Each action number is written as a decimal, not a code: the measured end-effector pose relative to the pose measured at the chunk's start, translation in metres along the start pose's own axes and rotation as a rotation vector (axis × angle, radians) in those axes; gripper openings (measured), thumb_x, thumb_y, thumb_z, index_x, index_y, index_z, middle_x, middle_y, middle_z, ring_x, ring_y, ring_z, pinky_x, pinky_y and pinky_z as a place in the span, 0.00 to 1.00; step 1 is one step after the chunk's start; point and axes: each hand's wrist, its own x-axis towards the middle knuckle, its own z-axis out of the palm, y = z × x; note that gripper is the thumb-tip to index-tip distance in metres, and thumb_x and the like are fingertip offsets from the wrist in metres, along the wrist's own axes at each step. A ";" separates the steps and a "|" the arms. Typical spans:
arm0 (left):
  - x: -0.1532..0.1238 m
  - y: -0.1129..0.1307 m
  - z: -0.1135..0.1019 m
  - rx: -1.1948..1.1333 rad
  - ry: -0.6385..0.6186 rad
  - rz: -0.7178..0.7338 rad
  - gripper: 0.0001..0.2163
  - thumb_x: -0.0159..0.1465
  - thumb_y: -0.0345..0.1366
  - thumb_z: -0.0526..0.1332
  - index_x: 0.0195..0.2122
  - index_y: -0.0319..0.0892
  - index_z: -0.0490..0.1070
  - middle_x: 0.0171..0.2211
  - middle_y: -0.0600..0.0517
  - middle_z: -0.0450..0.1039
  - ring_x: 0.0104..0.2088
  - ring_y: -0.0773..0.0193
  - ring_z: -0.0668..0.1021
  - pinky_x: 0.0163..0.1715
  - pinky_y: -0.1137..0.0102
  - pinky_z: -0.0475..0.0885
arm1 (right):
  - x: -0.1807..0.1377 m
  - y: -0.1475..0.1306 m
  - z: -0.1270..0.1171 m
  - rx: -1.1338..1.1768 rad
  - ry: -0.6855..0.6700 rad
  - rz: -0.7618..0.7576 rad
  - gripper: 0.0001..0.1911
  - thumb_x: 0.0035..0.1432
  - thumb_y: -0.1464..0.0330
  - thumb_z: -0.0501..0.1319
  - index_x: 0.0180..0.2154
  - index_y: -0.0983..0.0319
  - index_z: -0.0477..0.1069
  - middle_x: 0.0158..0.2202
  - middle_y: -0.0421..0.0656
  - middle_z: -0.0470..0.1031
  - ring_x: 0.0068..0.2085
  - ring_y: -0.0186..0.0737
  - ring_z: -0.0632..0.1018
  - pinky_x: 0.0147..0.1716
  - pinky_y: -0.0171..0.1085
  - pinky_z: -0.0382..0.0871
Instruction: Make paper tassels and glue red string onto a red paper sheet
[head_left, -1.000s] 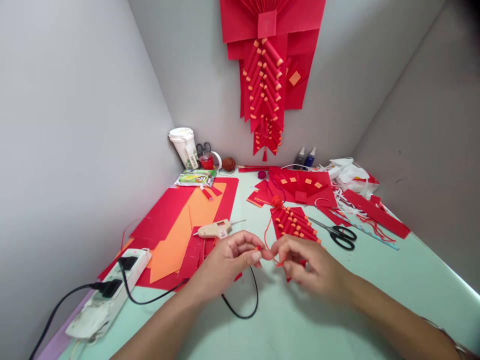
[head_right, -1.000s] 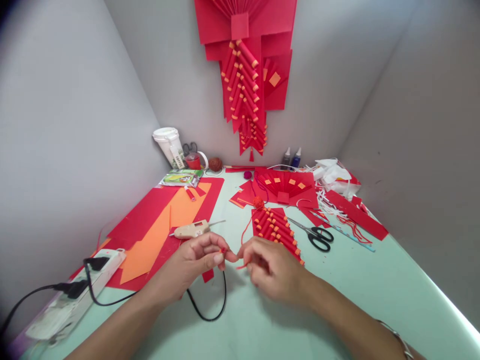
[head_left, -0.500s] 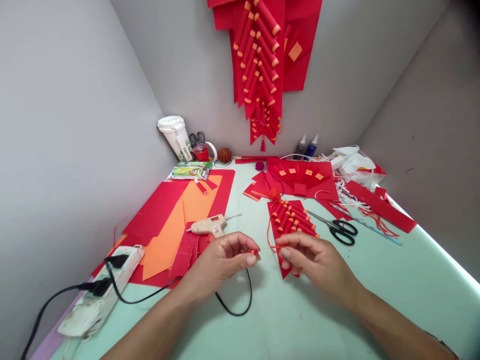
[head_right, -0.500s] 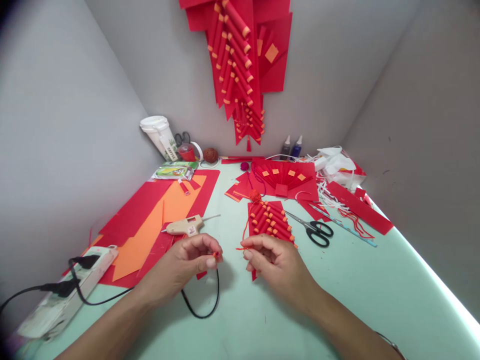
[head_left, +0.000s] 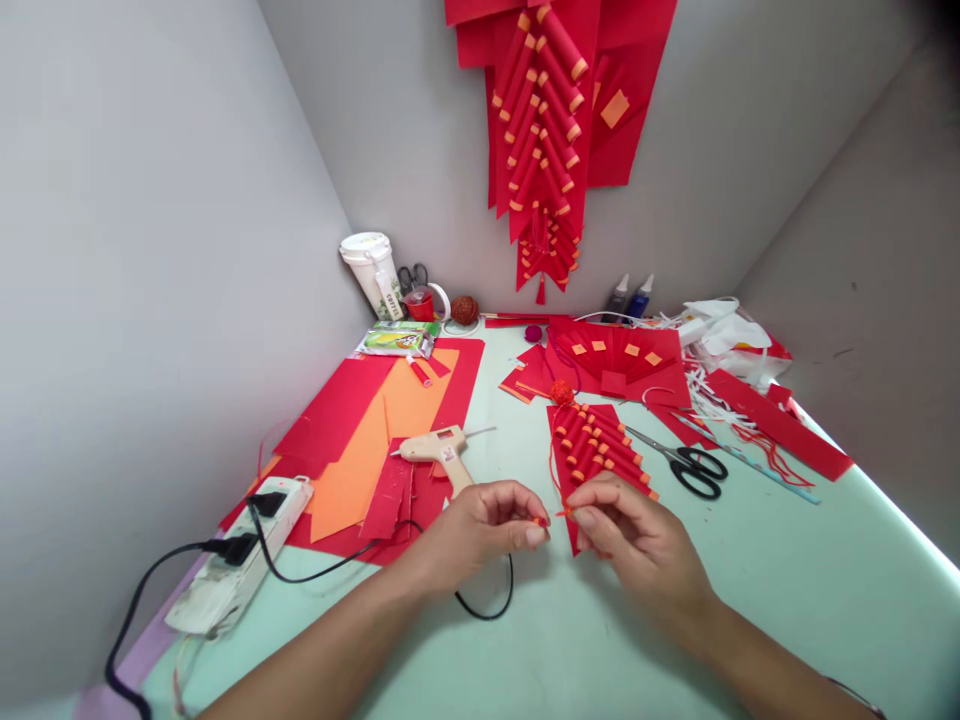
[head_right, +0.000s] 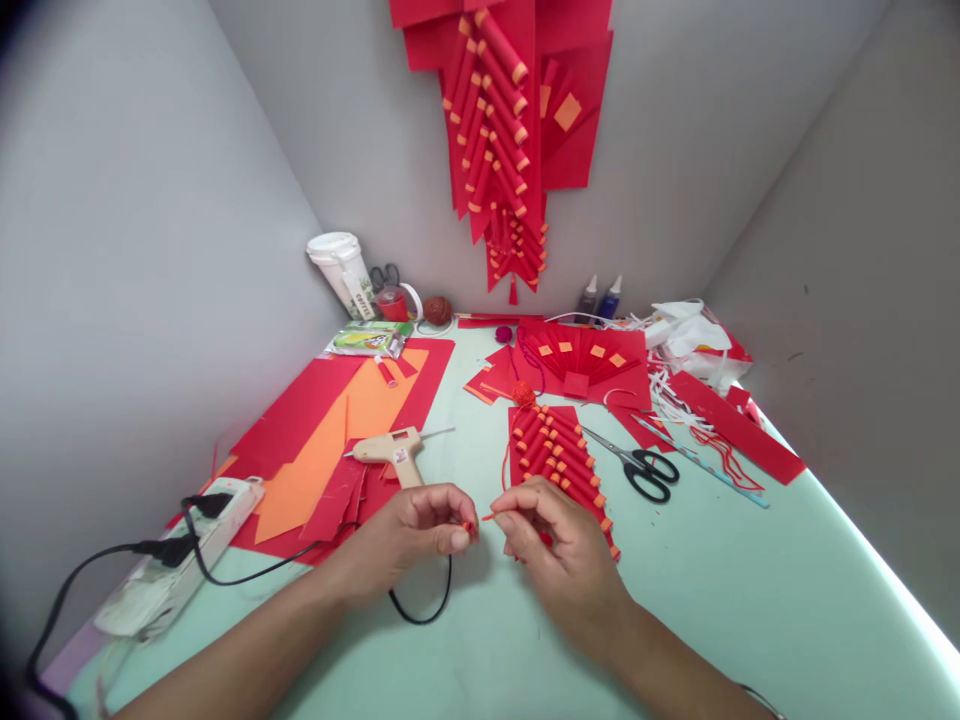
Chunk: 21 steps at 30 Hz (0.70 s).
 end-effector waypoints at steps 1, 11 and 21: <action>0.000 -0.001 0.000 -0.005 -0.002 0.002 0.15 0.52 0.44 0.72 0.32 0.38 0.74 0.26 0.55 0.69 0.27 0.69 0.66 0.31 0.72 0.58 | 0.000 0.001 0.000 -0.007 -0.008 -0.012 0.06 0.65 0.65 0.58 0.38 0.57 0.73 0.32 0.38 0.69 0.28 0.31 0.72 0.26 0.30 0.68; -0.001 -0.002 0.004 -0.061 -0.031 -0.028 0.13 0.53 0.40 0.73 0.35 0.39 0.75 0.26 0.56 0.69 0.29 0.70 0.67 0.32 0.73 0.59 | 0.000 0.001 -0.001 -0.112 -0.031 -0.140 0.05 0.65 0.68 0.58 0.38 0.56 0.73 0.32 0.39 0.70 0.32 0.34 0.72 0.32 0.33 0.66; -0.001 -0.002 0.004 -0.075 -0.035 -0.020 0.12 0.54 0.40 0.72 0.33 0.39 0.75 0.26 0.56 0.70 0.29 0.69 0.68 0.33 0.73 0.61 | 0.000 -0.005 -0.001 -0.187 -0.010 -0.231 0.05 0.64 0.71 0.58 0.37 0.56 0.72 0.31 0.38 0.71 0.32 0.34 0.72 0.33 0.32 0.66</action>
